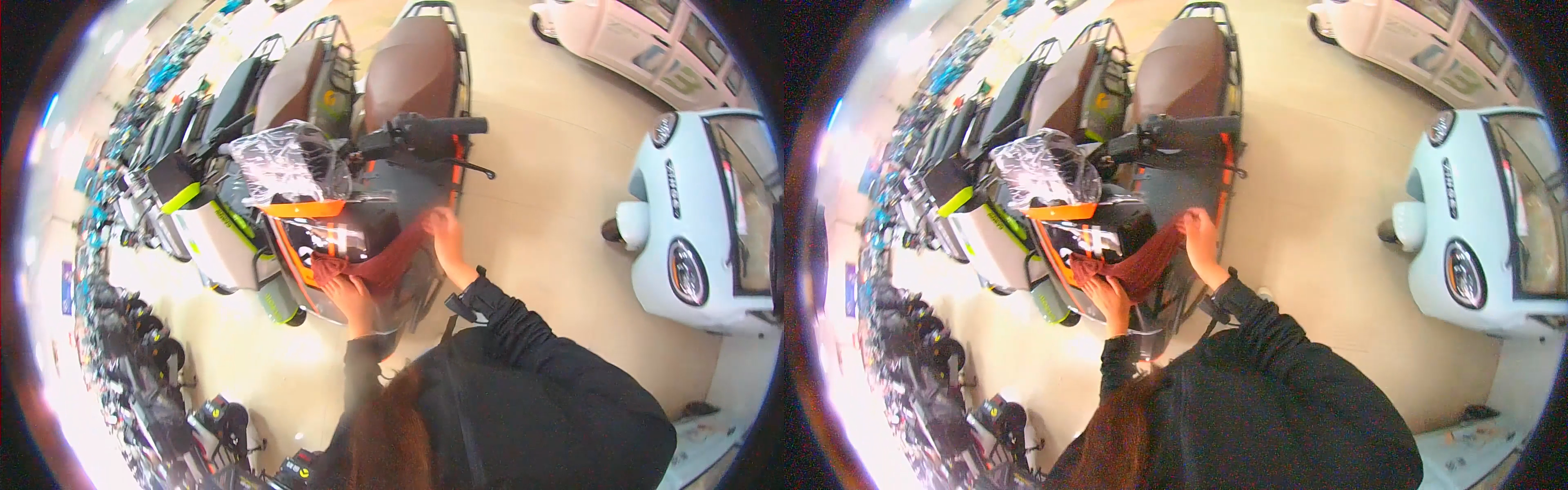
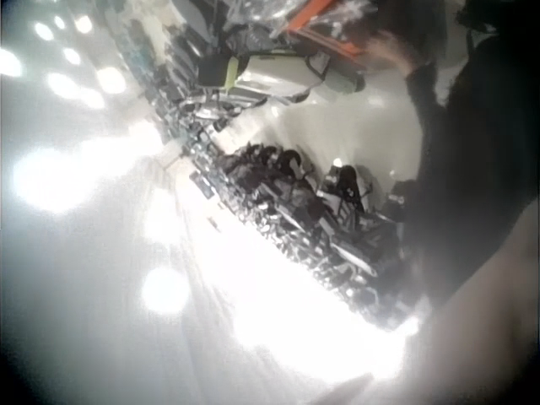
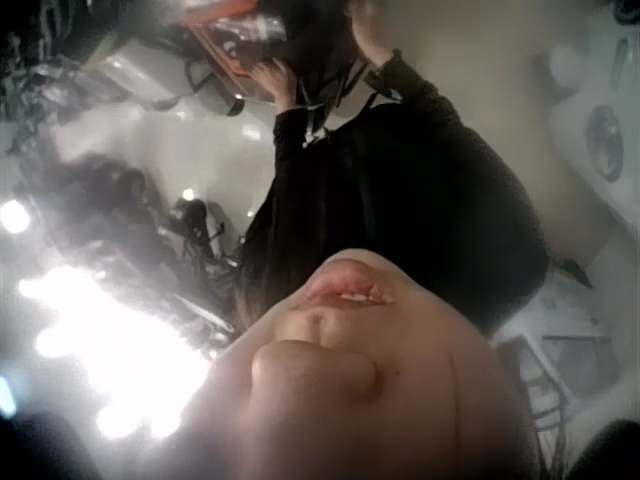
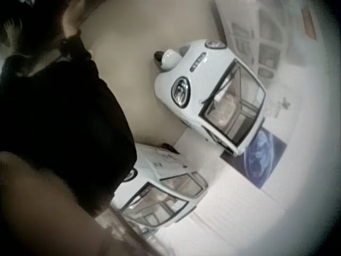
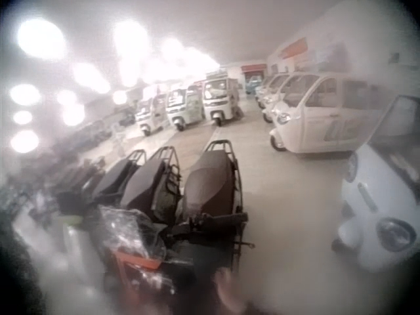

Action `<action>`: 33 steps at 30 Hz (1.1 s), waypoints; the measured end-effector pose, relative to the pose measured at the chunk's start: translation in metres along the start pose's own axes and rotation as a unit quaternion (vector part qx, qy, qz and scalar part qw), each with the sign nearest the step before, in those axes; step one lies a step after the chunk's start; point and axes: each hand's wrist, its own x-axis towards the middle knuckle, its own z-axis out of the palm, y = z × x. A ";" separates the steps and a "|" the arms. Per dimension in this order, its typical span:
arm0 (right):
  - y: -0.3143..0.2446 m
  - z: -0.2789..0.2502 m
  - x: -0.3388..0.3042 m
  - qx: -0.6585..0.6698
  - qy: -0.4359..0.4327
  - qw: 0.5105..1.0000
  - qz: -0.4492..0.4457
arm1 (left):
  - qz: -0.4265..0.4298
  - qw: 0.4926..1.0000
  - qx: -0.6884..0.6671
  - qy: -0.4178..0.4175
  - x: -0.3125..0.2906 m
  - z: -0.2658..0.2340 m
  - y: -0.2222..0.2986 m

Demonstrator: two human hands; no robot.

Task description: Wiping down electric scooters and small electric cars with a red cloth in a showroom.

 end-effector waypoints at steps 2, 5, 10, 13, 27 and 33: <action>-0.009 0.027 0.018 -0.174 -0.009 0.982 -0.066 | 0.014 0.990 0.060 0.124 0.009 -0.009 -0.002; -0.016 0.067 0.037 -0.191 0.010 0.979 -0.075 | -0.091 0.980 0.106 0.140 0.034 -0.024 0.015; -0.019 0.107 0.024 -0.117 0.022 0.993 0.008 | -0.118 0.979 -0.092 0.136 0.075 -0.009 0.069; -0.009 0.109 0.016 -0.041 0.010 0.999 -0.005 | -0.083 0.964 -0.109 0.228 0.073 0.014 0.040; 0.014 0.099 0.017 -0.104 -0.036 0.983 -0.150 | -0.121 0.953 -0.211 0.183 0.065 0.011 0.050; 0.018 0.098 0.015 -0.169 -0.040 0.968 -0.182 | -0.104 0.959 -0.158 0.211 0.055 0.025 0.034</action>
